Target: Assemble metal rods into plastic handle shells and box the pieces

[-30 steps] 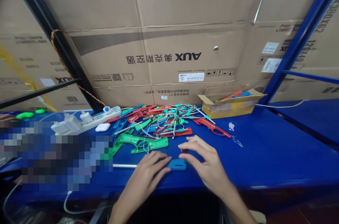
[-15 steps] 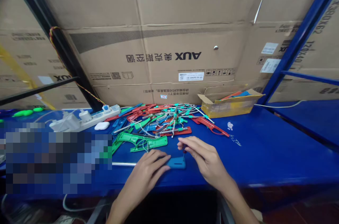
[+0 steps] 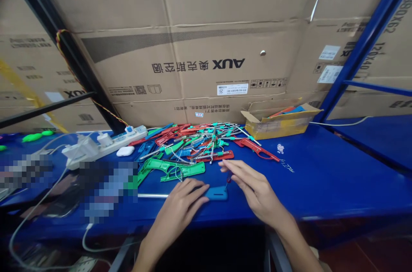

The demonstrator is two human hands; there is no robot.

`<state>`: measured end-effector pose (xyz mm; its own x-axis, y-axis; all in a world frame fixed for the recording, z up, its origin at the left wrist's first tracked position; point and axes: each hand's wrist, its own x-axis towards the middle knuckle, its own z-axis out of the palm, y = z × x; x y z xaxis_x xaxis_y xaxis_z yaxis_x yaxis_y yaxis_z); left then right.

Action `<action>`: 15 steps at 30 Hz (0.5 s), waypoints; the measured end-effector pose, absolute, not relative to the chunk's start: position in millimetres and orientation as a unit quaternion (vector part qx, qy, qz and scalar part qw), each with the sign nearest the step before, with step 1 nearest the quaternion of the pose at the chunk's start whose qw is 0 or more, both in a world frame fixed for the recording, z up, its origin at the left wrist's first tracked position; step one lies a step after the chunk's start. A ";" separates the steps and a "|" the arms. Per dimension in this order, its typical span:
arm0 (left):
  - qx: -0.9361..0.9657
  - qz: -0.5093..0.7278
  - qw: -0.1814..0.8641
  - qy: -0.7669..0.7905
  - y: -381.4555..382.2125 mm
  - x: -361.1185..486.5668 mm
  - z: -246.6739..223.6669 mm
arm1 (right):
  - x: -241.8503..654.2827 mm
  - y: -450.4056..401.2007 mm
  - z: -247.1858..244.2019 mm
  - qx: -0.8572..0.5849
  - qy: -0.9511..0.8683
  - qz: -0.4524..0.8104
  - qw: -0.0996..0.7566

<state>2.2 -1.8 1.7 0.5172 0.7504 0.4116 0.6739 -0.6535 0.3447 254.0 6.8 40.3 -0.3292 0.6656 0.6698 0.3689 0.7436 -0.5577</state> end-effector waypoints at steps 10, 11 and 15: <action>0.867 0.273 0.069 0.410 0.2 3.6 2.2 | 252.6 18.2 37.6 -0.303 -0.763 0.126 0.557; 0.868 0.273 0.067 0.410 0.2 3.5 2.2 | 251.8 19.3 36.6 -0.306 -0.761 0.120 0.560; 0.868 0.277 0.058 0.407 -0.7 3.3 2.6 | 252.9 18.1 34.4 -0.323 -0.768 0.111 0.542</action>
